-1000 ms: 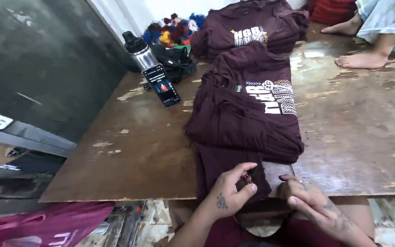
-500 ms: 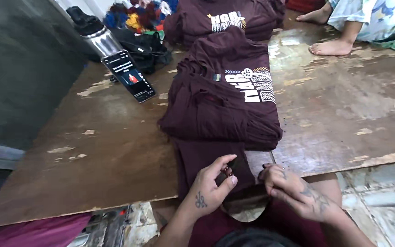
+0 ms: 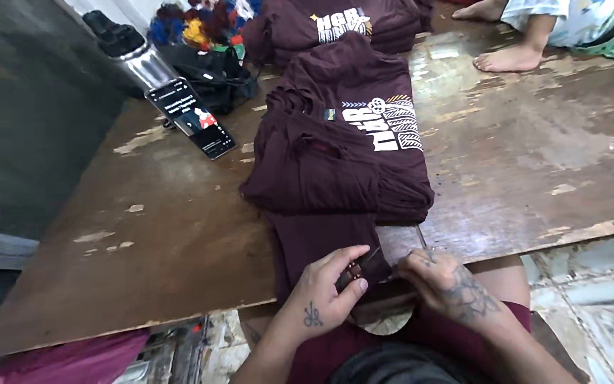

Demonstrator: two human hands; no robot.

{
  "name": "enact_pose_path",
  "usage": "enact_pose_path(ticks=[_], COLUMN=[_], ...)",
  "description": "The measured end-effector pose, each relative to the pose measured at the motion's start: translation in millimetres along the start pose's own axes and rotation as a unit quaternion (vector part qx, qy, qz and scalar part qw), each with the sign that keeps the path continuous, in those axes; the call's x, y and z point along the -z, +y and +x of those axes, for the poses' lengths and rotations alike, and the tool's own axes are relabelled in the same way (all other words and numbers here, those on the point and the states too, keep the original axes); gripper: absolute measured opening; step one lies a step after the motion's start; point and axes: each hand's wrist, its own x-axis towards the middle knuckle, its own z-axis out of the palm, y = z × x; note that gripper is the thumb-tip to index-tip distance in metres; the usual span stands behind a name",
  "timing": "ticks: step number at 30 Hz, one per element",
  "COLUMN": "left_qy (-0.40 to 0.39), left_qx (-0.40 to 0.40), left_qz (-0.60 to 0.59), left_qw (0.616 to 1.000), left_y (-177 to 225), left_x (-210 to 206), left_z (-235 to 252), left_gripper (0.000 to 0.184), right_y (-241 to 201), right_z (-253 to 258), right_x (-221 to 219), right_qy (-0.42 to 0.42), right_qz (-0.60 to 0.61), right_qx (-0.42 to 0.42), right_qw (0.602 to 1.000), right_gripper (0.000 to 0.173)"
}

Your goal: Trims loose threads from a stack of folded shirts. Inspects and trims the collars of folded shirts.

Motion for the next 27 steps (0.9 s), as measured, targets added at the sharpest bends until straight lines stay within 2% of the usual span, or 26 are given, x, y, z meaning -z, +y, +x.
enact_pose_path(ticks=[4,7,13,16,18,20,21,22,24,26,27], left_qy=[-0.036,-0.017,-0.042,-0.010,0.024,0.074,0.112,0.145,0.172,0.151,0.134], left_qx=[-0.048,-0.084,-0.082,-0.094,-0.046,0.049,0.089,0.120,0.146,0.144,0.135], left_qz=[0.099,0.165,0.144,0.165,0.119,-0.028,-0.111,-0.179,-0.239,-0.215,-0.191], left_qw=[0.993,0.982,0.985,0.982,0.991,0.996,0.983,0.966,0.944,0.954,0.963], left_y=[6,9,7,6,8,10,10,9,8,7,5], left_x=[-3,-10,-4,-9,-9,-8,-8,-8,-7,-7,-5], left_z=[2,5,5,5,4,5,7,9,11,8,6], left_gripper=[0.037,0.033,0.036,0.033,0.033,0.038,0.040,0.041,0.040,0.041,0.041], right_y=[7,7,7,9,9,2,-3,-8,-13,-7,-4], right_z=[-9,-13,-16,-16,-17,-12,-6,1,15,16,11], right_x=[7,5,0,0,2,2,1,-2,-16,-33,-34], right_qy=[0.006,0.030,0.053,0.055,0.045,0.045,0.046,0.046,0.046,0.090,0.109], right_qz=[0.043,0.094,0.127,0.174,0.211,0.195,0.160,0.118,0.060,0.081,0.124], right_qx=[0.013,0.018,0.003,0.009,0.015,0.012,0.009,0.007,0.025,0.054,0.058], right_qw=[0.999,0.995,0.991,0.983,0.976,0.980,0.986,0.992,0.997,0.991,0.985], right_gripper=[0.023,0.025,0.027,0.031,0.037,0.050,0.053,0.050,0.029,0.016,0.018])
